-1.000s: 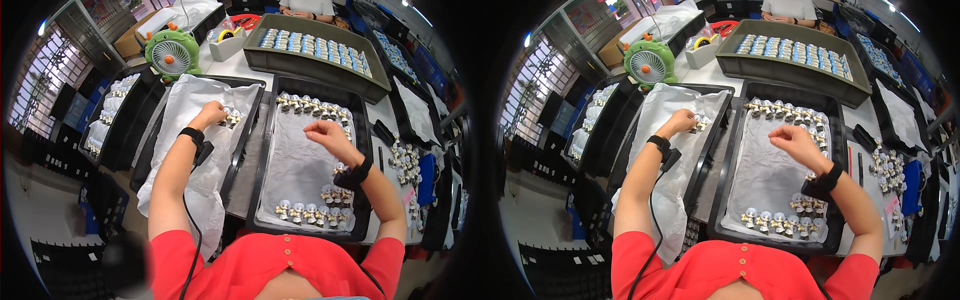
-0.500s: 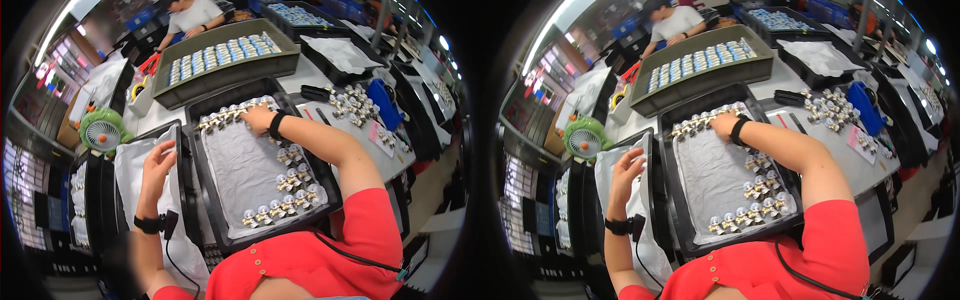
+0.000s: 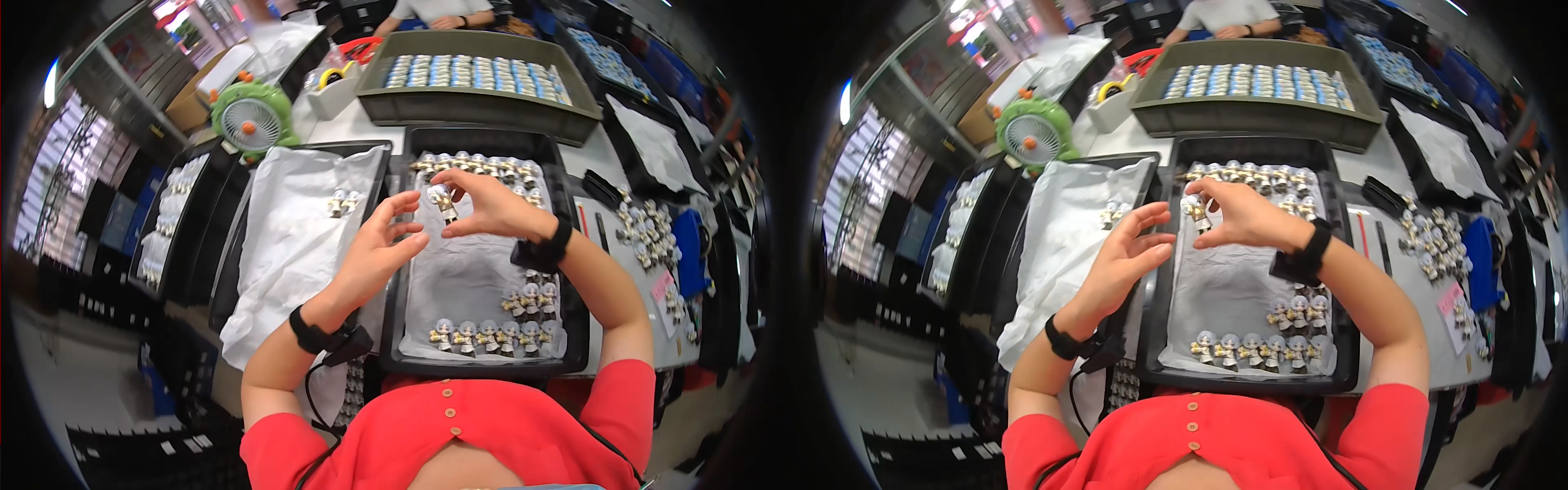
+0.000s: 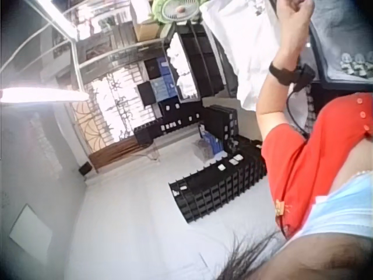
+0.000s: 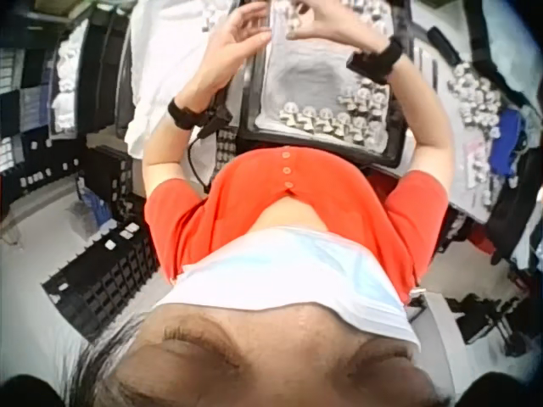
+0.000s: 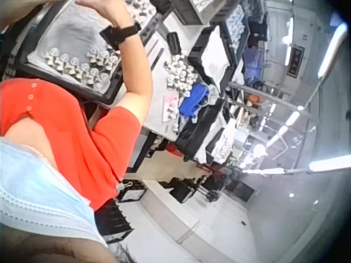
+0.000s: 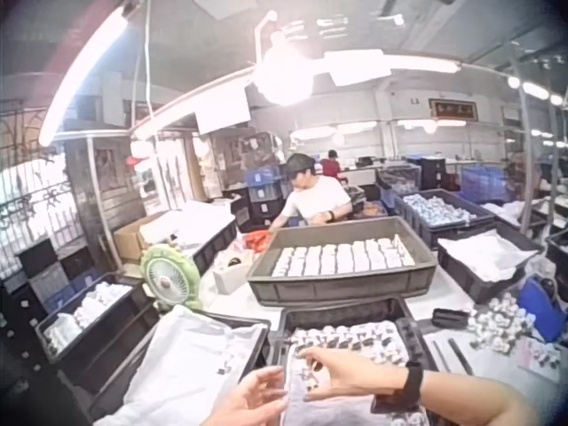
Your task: The person picks up small figurines from a tray and uses a pen-like tool to adjust or clean details on them. They then place the figurines into a second tray lined with white tissue paper. The process is repeated for multiple figurines.
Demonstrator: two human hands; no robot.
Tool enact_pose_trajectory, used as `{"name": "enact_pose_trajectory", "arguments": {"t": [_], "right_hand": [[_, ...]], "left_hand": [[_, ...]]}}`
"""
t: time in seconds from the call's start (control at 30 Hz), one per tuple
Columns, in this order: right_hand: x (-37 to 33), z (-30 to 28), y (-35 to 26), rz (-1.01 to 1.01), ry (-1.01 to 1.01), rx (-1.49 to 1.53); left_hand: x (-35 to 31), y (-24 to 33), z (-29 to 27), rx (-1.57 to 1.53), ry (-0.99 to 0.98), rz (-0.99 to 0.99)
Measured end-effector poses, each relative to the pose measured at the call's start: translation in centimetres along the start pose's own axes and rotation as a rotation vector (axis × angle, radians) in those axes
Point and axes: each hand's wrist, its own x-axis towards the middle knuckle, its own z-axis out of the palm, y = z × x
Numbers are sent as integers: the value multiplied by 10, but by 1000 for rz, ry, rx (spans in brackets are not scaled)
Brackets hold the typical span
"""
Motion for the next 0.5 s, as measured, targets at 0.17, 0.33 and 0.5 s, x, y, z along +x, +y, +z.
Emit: {"name": "enact_pose_trajectory", "arguments": {"t": [0.17,0.33,0.5], "right_hand": [[-9,31,-27,-243,168,-53],[-11,47,-16,-241,233,-122],[-13,54,-8,-230,249,-111]], "left_hand": [[0,-12,-4,-161,24,47],[3,-27,-8,-154,23,18],[4,-34,-6,-129,16,2]]}}
